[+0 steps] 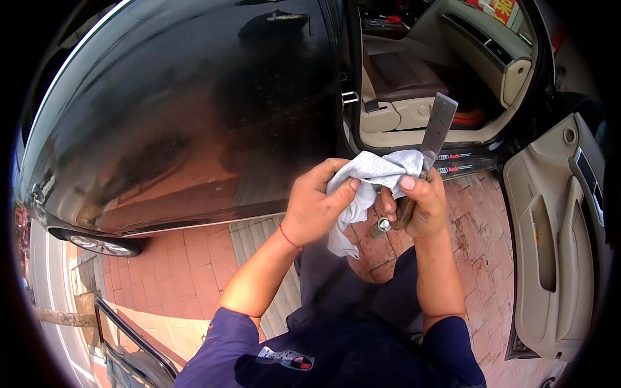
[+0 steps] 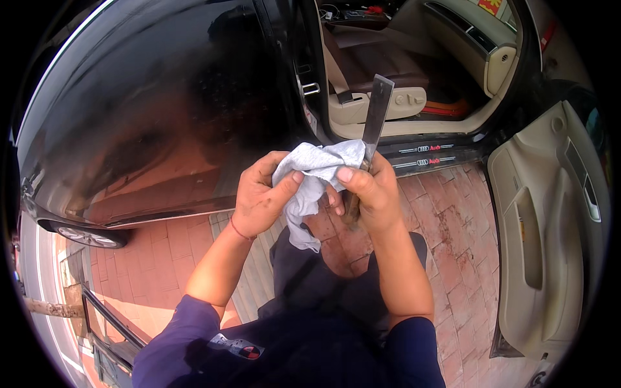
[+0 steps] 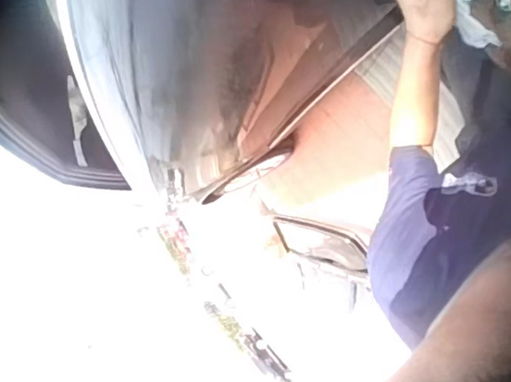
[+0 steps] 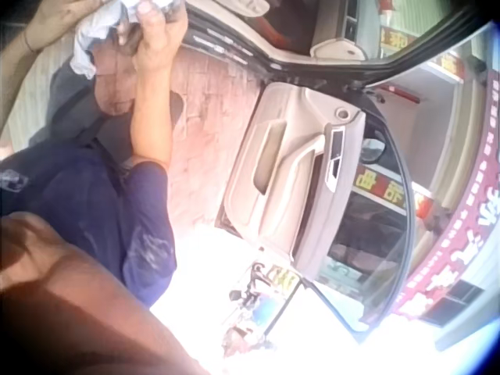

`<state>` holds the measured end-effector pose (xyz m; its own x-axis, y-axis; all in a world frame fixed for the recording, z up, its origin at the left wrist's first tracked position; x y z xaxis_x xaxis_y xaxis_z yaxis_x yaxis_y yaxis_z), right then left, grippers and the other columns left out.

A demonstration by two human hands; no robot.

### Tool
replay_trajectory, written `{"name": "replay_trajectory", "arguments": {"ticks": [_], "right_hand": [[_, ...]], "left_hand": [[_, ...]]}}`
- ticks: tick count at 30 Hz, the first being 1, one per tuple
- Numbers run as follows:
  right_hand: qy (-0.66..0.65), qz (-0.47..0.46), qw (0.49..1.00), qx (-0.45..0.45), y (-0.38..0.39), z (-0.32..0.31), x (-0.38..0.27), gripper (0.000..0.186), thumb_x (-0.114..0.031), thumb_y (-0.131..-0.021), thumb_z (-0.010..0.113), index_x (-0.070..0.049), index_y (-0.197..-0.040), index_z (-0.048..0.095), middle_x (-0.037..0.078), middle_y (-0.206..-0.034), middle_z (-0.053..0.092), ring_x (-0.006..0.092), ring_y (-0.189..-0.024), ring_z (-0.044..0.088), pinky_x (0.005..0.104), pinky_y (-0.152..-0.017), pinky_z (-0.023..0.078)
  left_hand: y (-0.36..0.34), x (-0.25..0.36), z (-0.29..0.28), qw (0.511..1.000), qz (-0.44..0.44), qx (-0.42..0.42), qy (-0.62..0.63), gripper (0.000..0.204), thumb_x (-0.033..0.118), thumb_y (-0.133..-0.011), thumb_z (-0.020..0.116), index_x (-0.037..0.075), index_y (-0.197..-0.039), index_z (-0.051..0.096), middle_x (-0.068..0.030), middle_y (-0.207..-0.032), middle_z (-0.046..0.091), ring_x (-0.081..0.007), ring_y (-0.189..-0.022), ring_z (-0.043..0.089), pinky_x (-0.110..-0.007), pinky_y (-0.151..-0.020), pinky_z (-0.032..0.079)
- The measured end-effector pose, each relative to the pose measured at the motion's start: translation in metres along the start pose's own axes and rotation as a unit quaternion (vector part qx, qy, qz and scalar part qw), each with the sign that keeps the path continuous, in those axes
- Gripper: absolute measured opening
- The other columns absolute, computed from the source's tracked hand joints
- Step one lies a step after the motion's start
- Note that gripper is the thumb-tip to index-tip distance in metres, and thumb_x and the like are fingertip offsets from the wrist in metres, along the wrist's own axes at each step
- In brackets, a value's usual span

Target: The person cleans and scrapes the edge of a car door using a spray can, a cloth, and a metal scraper tool.

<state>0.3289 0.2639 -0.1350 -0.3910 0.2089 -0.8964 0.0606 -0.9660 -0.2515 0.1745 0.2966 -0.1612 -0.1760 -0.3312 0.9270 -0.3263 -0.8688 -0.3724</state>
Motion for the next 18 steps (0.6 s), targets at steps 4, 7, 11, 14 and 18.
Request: {"name": "replay_trajectory", "arguments": {"ticks": [4,7,11,14,18], "right_hand": [[0.117,-0.046,0.988,0.093,0.028,-0.011,0.007,0.046,-0.034,-0.095,0.066,0.005,-0.119,0.057,0.006,-0.081,0.059,0.0105,-0.061,0.053,0.0237,-0.051,0.042],[0.344,0.001,0.930,0.129,0.066,-0.047,0.060,0.045,-0.039,-0.099,0.062,0.001,-0.120,0.057,0.005,-0.081,0.060,0.0139,-0.063,0.053,0.0309,-0.062,0.043],[0.492,0.035,0.864,0.099,0.068,-0.035,0.098,0.048,-0.040,-0.097,0.064,0.001,-0.121,0.058,0.017,-0.084,0.066,0.0281,-0.075,0.065,0.0394,-0.070,0.049],[0.480,0.120,0.868,0.050,0.061,-0.030,0.114,0.048,-0.041,-0.097,0.065,0.002,-0.119,0.059,0.020,-0.086,0.068,0.0344,-0.081,0.068,0.0439,-0.074,0.051],[0.298,0.175,0.938,0.027,0.071,-0.044,0.125,0.046,-0.039,-0.097,0.067,0.002,-0.118,0.060,0.008,-0.081,0.066,0.0172,-0.072,0.063,0.0324,-0.066,0.048]], "left_hand": [[-0.010,-0.004,-0.020,0.982,0.022,0.120,0.145,0.030,0.008,-0.100,0.060,-0.006,-0.126,0.060,-0.0081,-0.117,0.067,-0.0120,-0.106,0.060,-0.026,-0.093,0.048],[-0.010,0.003,-0.017,0.988,0.038,0.122,0.089,0.033,0.012,-0.101,0.059,-0.002,-0.131,0.058,-0.0062,-0.116,0.068,-0.0099,-0.102,0.063,-0.025,-0.089,0.050],[-0.005,0.010,-0.009,0.992,0.085,0.094,0.002,0.033,0.016,-0.104,0.057,-0.002,-0.131,0.060,-0.0051,-0.117,0.068,-0.0094,-0.101,0.061,-0.024,-0.089,0.048],[0.001,0.024,-0.013,0.978,0.101,0.147,-0.105,0.030,0.019,-0.105,0.057,-0.003,-0.124,0.064,-0.0049,-0.109,0.070,-0.0093,-0.096,0.061,-0.023,-0.086,0.048],[-0.016,0.032,-0.012,0.951,0.090,0.140,-0.259,0.029,0.026,-0.102,0.063,0.002,-0.115,0.070,-0.0136,-0.087,0.074,-0.0201,-0.077,0.073,-0.030,-0.071,0.055]]}}
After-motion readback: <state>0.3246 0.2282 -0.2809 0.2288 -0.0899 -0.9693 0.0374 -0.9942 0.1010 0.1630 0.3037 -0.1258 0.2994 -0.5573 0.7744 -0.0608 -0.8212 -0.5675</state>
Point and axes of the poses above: each hand's wrist, its own y-axis away from the middle knuckle, its own z-axis out of the palm, x = y × z, the point moved 10 cm from there along -y, towards the middle knuckle
